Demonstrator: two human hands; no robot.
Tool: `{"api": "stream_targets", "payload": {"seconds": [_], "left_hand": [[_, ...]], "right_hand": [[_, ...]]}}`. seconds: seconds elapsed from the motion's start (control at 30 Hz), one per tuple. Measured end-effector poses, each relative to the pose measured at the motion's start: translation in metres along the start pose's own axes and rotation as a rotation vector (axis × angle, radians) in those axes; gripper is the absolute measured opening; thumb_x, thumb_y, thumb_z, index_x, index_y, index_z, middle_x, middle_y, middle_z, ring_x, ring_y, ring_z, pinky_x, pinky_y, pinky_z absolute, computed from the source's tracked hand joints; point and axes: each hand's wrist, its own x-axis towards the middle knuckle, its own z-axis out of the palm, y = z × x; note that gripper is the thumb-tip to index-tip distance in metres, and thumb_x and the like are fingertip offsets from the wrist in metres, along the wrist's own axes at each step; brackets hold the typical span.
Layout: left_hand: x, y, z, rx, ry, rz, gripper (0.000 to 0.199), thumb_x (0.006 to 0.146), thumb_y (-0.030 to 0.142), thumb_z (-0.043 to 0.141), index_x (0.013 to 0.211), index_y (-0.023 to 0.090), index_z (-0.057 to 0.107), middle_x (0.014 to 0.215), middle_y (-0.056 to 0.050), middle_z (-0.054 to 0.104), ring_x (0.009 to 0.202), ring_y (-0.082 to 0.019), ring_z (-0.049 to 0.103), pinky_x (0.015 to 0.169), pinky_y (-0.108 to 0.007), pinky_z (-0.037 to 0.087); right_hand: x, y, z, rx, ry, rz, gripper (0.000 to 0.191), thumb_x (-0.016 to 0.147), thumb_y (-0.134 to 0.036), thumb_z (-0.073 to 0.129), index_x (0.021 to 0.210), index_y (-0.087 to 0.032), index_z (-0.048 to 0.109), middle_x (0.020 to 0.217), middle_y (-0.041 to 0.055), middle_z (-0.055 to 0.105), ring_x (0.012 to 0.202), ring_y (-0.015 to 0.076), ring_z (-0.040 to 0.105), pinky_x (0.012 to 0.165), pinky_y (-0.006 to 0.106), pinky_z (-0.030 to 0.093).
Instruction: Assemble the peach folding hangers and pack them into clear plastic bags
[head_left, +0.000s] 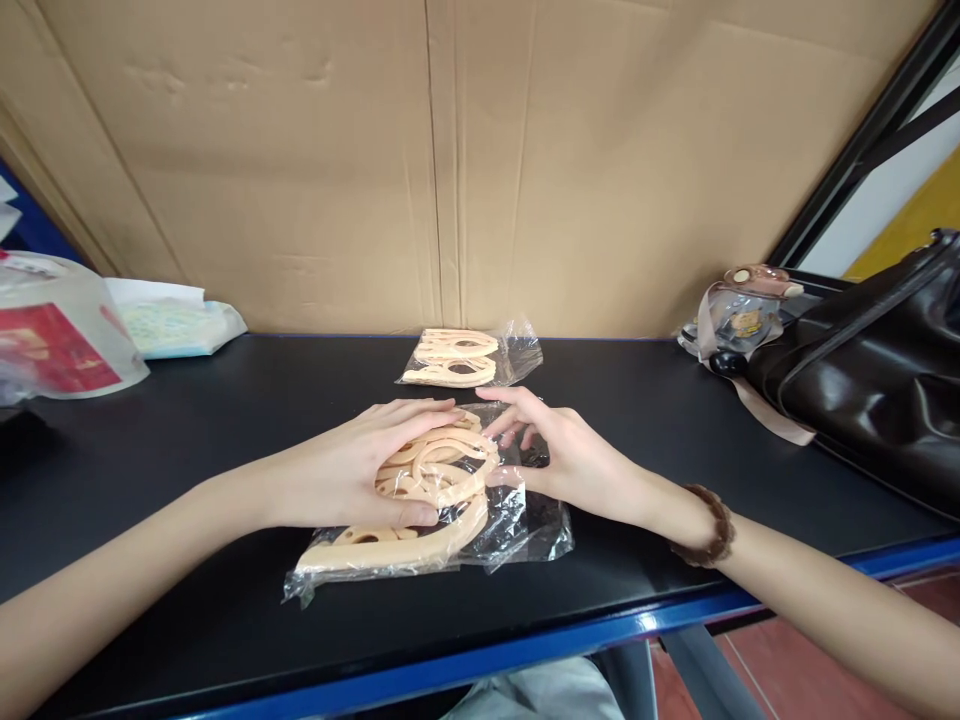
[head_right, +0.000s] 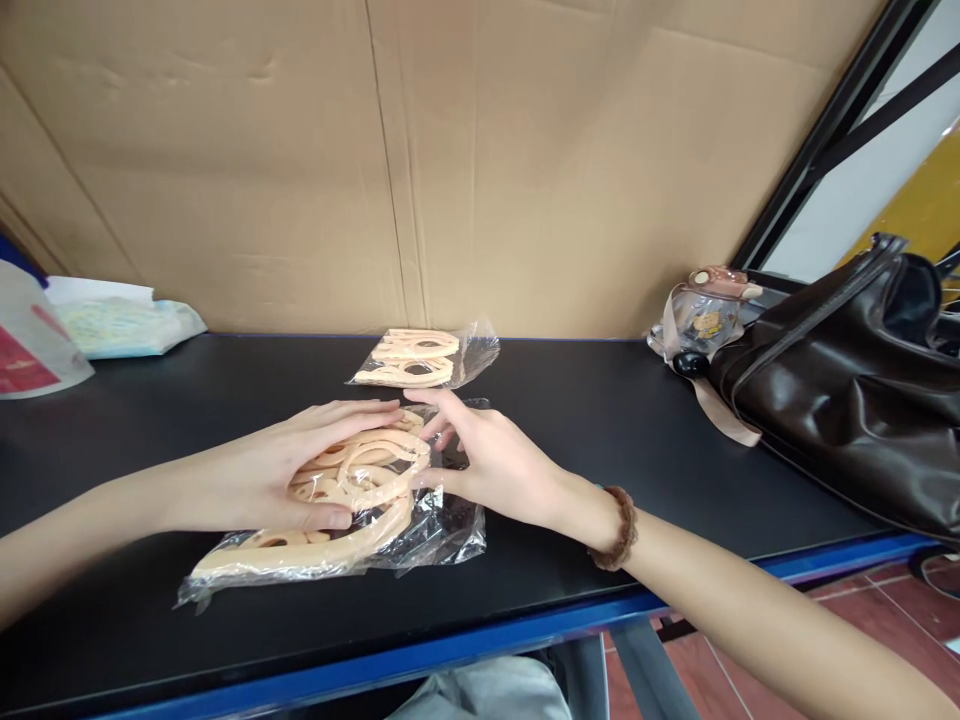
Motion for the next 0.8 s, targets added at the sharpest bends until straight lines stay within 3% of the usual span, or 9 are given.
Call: {"api": "stream_targets", "payload": {"seconds": [0.3,0.4,0.47,0.57,0.63,0.73,0.8], "left_hand": [[0.003,0.003,0.003,0.035,0.025,0.004,0.080,0.078,0.057,0.063,0.147,0.029,0.034,0.156,-0.005,0.031,0.142,-0.032,0.027,0.113,-0.048,0.029],[0.003,0.012,0.000,0.079,0.039,-0.046,0.077,0.079,0.063,0.058,0.144,0.026,0.040,0.151,-0.007,0.039,0.137,-0.032,0.035,0.110,-0.047,0.032],[0.001,0.018,-0.002,0.124,0.054,-0.088,0.070,0.084,0.066,0.047,0.141,0.025,0.045,0.146,-0.008,0.045,0.131,-0.031,0.043,0.106,-0.046,0.037],[-0.004,0.023,-0.006,0.153,0.098,-0.173,0.057,0.091,0.063,0.032,0.127,0.026,0.058,0.123,-0.008,0.061,0.104,-0.027,0.061,0.084,-0.037,0.048],[-0.006,0.023,-0.009,0.136,0.125,-0.266,0.054,0.091,0.064,0.029,0.102,0.025,0.066,0.095,-0.004,0.068,0.080,-0.023,0.065,0.065,-0.031,0.046],[-0.005,0.015,-0.011,0.124,0.155,-0.411,0.056,0.089,0.068,0.030,0.070,0.024,0.059,0.062,-0.002,0.062,0.061,-0.022,0.060,0.053,-0.029,0.036],[-0.003,0.005,-0.008,0.096,0.195,-0.494,0.054,0.086,0.069,0.033,0.069,0.024,0.056,0.057,-0.002,0.060,0.061,-0.024,0.059,0.052,-0.030,0.034]], "right_hand": [[0.002,0.004,0.009,-0.013,0.020,-0.015,0.062,0.084,-0.029,0.068,0.137,-0.026,0.037,0.104,0.0012,0.065,0.085,0.0137,0.061,0.078,0.029,0.050],[0.002,0.008,-0.002,-0.108,0.022,-0.005,0.062,0.085,-0.028,0.067,0.139,-0.026,0.036,0.101,0.0009,0.067,0.088,0.0154,0.062,0.080,0.031,0.049],[0.001,0.011,-0.015,-0.179,0.072,0.018,0.049,0.089,-0.023,0.059,0.136,-0.025,0.042,0.096,0.0008,0.068,0.087,0.0158,0.063,0.079,0.031,0.049],[-0.002,0.015,-0.034,-0.279,0.214,0.071,0.030,0.094,-0.023,0.049,0.123,-0.023,0.053,0.093,0.0021,0.069,0.085,0.0161,0.063,0.077,0.031,0.048],[-0.005,0.015,-0.043,-0.333,0.257,0.132,0.028,0.094,-0.035,0.052,0.118,-0.023,0.057,0.091,0.0023,0.069,0.083,0.0170,0.063,0.074,0.031,0.048],[-0.008,0.012,-0.045,-0.382,0.186,0.253,0.041,0.089,-0.057,0.053,0.112,-0.023,0.061,0.085,0.0013,0.068,0.076,0.0178,0.063,0.069,0.031,0.046],[-0.009,0.012,-0.042,-0.395,0.121,0.318,0.048,0.086,-0.064,0.050,0.106,-0.023,0.063,0.082,0.0014,0.068,0.073,0.0181,0.063,0.068,0.031,0.045]]}}
